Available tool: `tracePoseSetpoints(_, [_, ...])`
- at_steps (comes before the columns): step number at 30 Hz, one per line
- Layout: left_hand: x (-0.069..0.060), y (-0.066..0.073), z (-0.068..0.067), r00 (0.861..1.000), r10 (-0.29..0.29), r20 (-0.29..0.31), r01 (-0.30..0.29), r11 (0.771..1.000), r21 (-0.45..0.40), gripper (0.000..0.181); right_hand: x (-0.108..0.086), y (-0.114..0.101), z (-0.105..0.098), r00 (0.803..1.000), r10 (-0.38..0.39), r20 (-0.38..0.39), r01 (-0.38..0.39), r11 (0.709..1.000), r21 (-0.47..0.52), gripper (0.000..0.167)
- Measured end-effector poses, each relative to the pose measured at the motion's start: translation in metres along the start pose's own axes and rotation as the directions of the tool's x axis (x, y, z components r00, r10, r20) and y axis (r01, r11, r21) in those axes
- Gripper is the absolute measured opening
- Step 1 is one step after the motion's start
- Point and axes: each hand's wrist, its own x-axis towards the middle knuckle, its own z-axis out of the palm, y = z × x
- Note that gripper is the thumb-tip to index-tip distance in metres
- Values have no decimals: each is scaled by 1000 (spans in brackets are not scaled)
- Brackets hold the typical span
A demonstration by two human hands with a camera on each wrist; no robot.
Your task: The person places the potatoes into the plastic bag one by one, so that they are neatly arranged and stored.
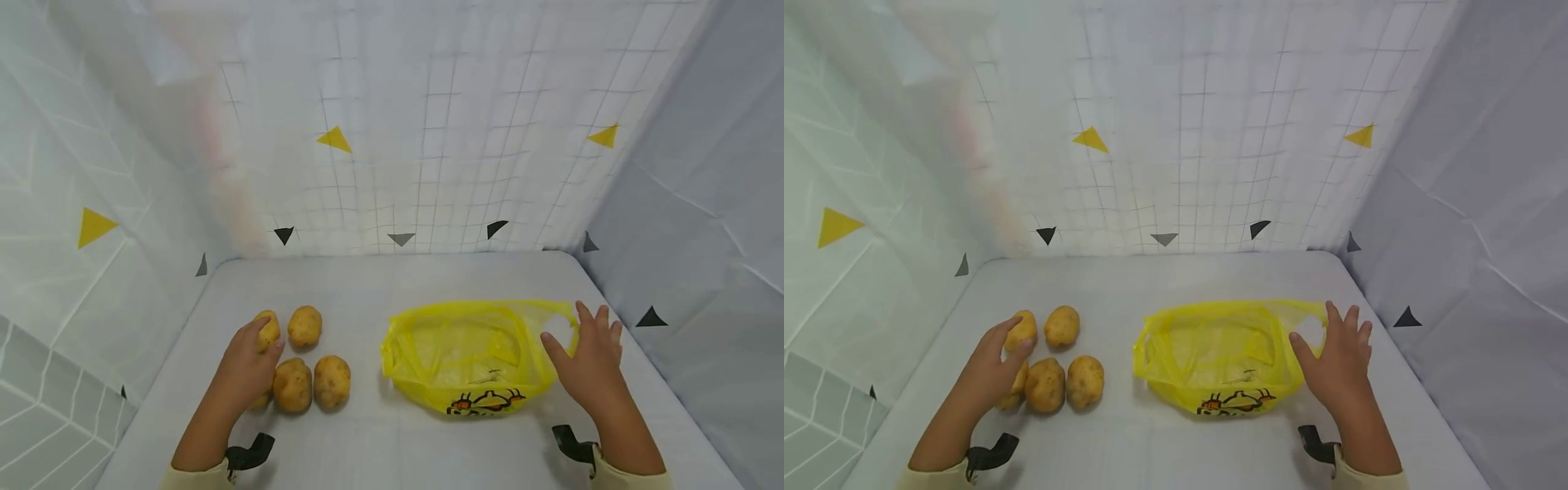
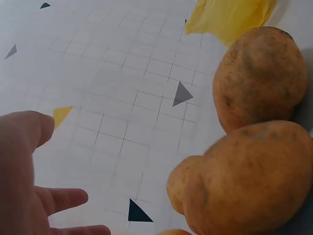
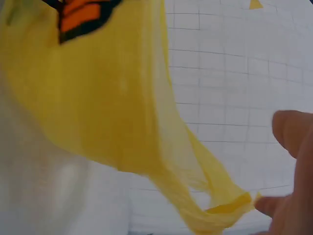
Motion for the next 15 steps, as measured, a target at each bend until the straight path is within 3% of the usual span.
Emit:
tracePoseSetpoints(4, [-8, -13, -1, 1000, -20, 23, 22, 995, -95, 82, -4, 6, 8, 986, 164, -2, -163, 979, 125, 104])
tracePoseSetpoints(6, [-13, -20, 0, 999, -31, 18, 33, 994, -107, 80, -6, 9, 13, 964, 267, 17, -264, 942, 205, 109])
tracePoseSetpoints(8, [-16, -25, 1, 998, -55, 12, 56, 992, -114, 80, -7, 11, 16, 932, 359, 46, -356, 886, 297, 111])
tracePoseSetpoints(11, [-21, -33, 3, 995, -95, 12, 96, 987, -127, 79, -6, 14, 18, 874, 472, 112, -467, 757, 458, 111])
tracePoseSetpoints(15, [-26, -45, 5, 995, -101, 23, 103, 982, -155, 80, -1, 15, 20, 811, 520, 268, -545, 507, 668, 108])
